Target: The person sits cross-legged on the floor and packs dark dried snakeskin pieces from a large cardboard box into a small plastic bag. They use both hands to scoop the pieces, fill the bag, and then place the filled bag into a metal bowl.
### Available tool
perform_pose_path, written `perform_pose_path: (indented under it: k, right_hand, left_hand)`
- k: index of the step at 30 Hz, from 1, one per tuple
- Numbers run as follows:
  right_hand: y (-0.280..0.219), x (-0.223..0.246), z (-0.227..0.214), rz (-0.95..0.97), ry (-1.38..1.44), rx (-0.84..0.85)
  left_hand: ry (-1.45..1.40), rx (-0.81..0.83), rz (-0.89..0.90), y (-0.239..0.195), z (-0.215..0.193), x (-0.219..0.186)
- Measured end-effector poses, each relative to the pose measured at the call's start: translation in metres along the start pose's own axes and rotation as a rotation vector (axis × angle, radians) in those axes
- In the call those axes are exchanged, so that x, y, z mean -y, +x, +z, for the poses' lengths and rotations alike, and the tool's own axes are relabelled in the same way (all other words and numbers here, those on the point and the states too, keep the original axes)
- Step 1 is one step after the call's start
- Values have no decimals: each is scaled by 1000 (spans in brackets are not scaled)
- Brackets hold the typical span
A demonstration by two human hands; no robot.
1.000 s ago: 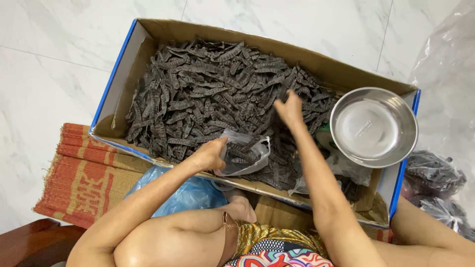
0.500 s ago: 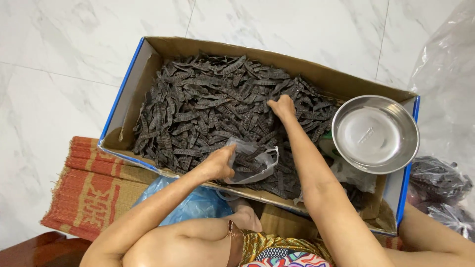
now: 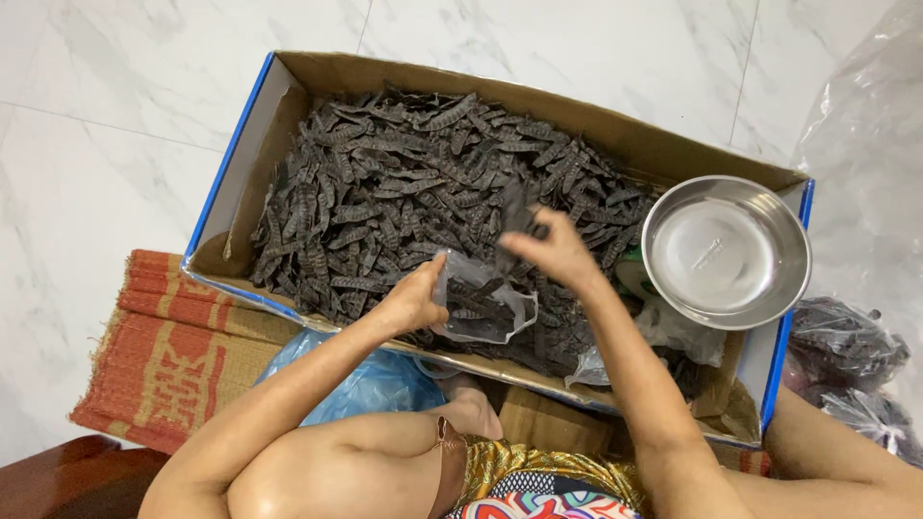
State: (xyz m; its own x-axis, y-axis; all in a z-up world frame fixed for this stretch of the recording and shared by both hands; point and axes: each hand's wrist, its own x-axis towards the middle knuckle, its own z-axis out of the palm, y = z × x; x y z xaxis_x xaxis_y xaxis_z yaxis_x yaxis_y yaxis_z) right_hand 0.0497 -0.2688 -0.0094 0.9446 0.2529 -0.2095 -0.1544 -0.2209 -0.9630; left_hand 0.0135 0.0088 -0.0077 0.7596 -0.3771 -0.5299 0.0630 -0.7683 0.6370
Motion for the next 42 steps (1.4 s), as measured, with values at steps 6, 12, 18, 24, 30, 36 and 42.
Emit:
perform_pose_path:
  k: [6, 12, 18, 24, 30, 36, 42]
  right_hand:
    - [-24, -17, 72, -82, -669, 391]
    - [-31, -44, 75, -368, -826, 189]
    - [-18, -80, 71, -337, -1344, 346]
    - [-39, -31, 56, -373, -1108, 126]
    - [-12, -18, 32, 212, -571, 324]
    - [61, -109, 1, 352, -628, -258]
    - [72, -117, -8, 188, -647, -334]
  left_hand:
    - [50, -7, -24, 0, 1, -2]
    - [87, -37, 19, -3, 2, 9]
    - [142, -56, -3, -3, -2, 8]
    - [143, -65, -20, -6, -3, 11]
    - [216, -108, -60, -15, -28, -6]
    - [218, -117, -14, -13, -32, -2]
    - [155, -107, -46, -15, -33, 7]
